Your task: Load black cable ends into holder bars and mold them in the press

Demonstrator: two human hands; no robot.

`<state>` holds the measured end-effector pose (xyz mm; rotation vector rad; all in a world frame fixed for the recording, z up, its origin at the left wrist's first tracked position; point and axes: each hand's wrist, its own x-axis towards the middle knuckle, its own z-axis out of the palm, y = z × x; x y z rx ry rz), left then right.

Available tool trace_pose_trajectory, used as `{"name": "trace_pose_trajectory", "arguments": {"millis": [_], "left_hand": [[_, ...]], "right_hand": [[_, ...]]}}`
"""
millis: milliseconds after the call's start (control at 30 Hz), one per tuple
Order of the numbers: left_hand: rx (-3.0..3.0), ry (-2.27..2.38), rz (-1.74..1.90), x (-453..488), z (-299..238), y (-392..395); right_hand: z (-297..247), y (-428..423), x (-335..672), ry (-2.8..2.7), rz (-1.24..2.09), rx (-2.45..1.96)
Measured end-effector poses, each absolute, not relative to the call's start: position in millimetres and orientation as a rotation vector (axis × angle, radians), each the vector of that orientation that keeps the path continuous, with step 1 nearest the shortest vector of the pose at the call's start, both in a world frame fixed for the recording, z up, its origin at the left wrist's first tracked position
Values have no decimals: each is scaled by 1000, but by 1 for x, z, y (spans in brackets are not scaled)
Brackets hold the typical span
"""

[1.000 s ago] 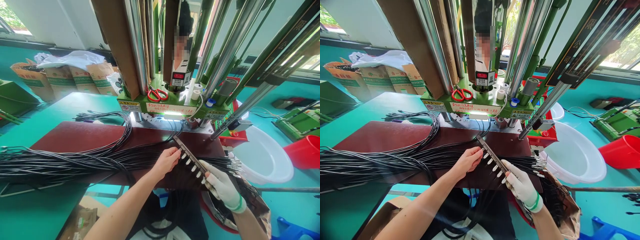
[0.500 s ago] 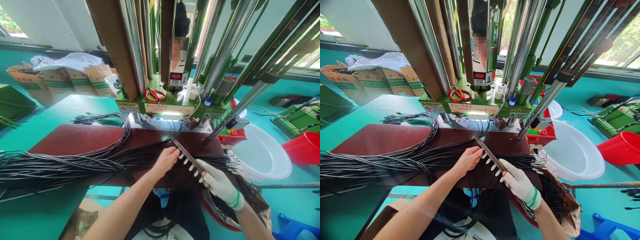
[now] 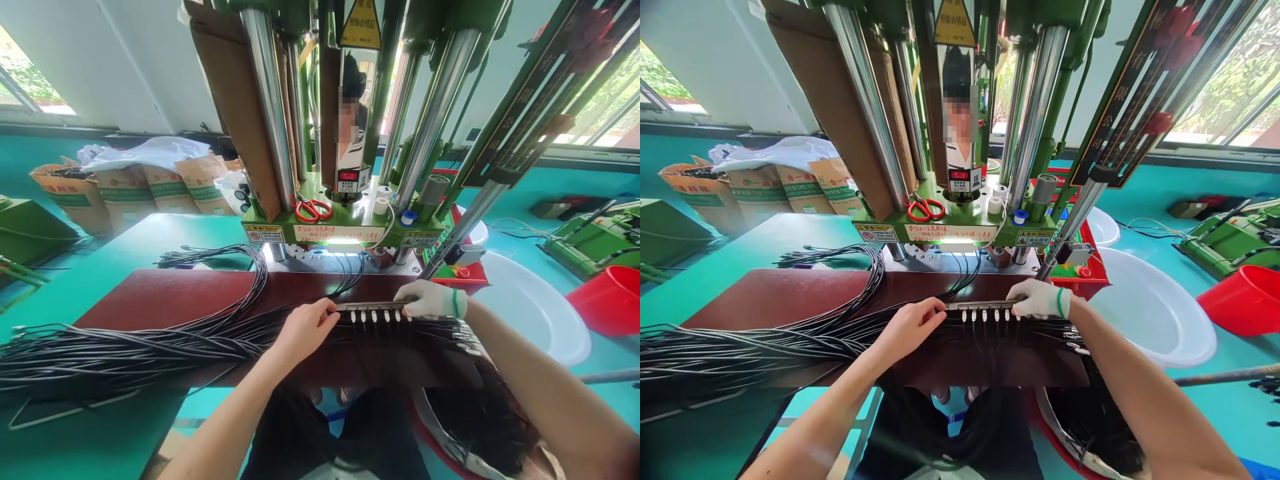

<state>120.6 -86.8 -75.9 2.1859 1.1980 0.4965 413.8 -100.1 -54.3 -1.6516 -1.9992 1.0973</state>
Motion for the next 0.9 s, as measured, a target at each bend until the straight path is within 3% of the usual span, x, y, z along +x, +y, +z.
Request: {"name": "trace_pose_trajectory", "arguments": {"millis": [233,533,900], "left_hand": [[2308,1283,571,101,-79,-56],[2352,1231,199,124,-94,12],[2338,1362,305,129,-123,38]], "right_hand": [[-80,-59,401,-2228,825,-1623],[-116,-62,414,-1867,708,-1644],[-127,-68,414,-1770,590,-1628]]}}
